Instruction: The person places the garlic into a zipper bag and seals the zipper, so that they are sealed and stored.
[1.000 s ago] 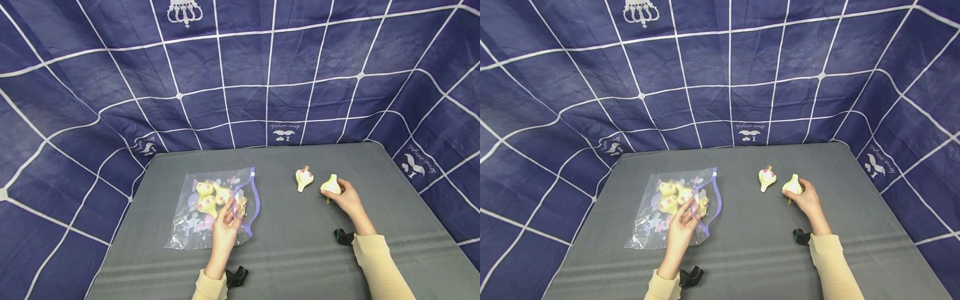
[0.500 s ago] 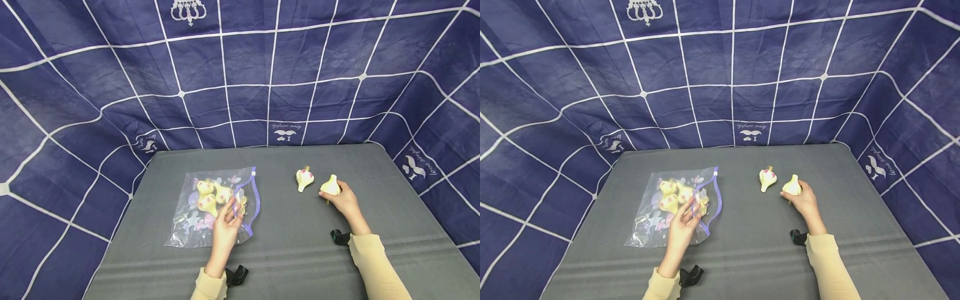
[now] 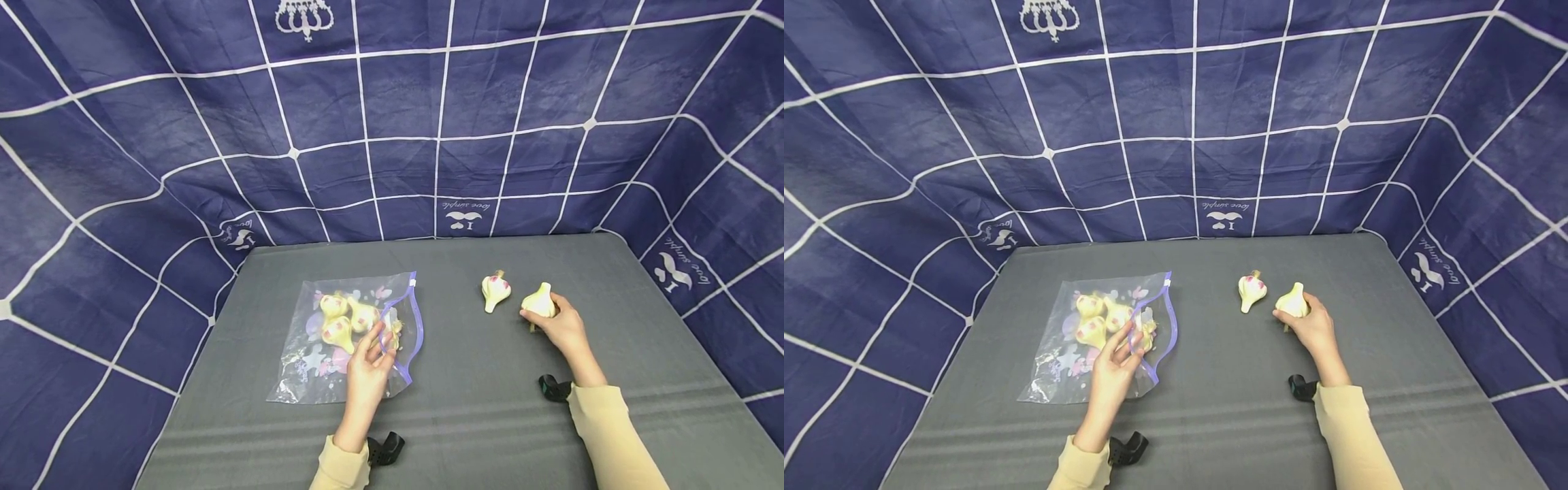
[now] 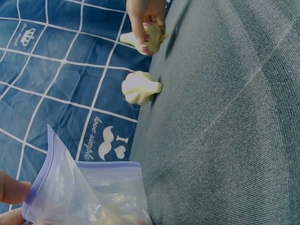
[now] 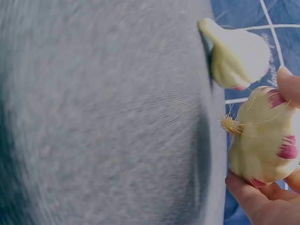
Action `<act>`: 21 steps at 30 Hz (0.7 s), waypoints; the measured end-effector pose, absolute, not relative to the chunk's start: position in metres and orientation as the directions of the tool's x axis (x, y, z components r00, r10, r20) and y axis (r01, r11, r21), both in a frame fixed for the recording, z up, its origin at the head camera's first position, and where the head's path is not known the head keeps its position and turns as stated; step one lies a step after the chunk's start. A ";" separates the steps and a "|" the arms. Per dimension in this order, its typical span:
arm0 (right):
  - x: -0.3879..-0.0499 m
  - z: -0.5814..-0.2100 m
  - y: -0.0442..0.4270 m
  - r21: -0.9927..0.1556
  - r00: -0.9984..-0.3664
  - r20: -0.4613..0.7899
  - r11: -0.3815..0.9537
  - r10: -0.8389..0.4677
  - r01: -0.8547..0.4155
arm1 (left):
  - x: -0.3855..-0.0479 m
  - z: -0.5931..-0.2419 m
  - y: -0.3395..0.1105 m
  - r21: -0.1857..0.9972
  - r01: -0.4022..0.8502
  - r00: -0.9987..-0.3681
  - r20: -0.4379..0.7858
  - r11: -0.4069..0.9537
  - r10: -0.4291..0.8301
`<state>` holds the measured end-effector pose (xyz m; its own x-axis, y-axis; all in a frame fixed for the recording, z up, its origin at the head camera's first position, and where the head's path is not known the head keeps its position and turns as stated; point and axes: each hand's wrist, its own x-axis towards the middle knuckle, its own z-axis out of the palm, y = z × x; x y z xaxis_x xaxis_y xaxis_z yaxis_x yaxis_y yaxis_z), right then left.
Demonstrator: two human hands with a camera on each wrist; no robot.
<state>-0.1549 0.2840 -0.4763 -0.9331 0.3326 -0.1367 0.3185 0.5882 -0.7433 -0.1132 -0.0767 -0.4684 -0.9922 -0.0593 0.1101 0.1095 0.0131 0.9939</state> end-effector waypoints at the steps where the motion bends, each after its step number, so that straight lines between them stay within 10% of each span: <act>1: -0.154 -0.475 0.283 -0.747 -0.932 -0.134 0.584 0.336 0.318 | -0.113 -0.468 -0.077 0.994 0.112 -0.992 0.113 0.017 -0.059; 21: -0.144 -0.445 0.241 -0.810 -0.977 -0.068 0.561 0.203 0.173 | -0.114 -0.468 -0.076 0.994 0.105 -0.991 0.105 0.005 -0.084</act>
<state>-0.1442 0.2411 -0.4449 -0.9767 0.2034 -0.0684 0.1734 0.5606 -0.8097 -0.1144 -0.0765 -0.4680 -0.9909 -0.0842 0.1048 0.1048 0.0045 0.9945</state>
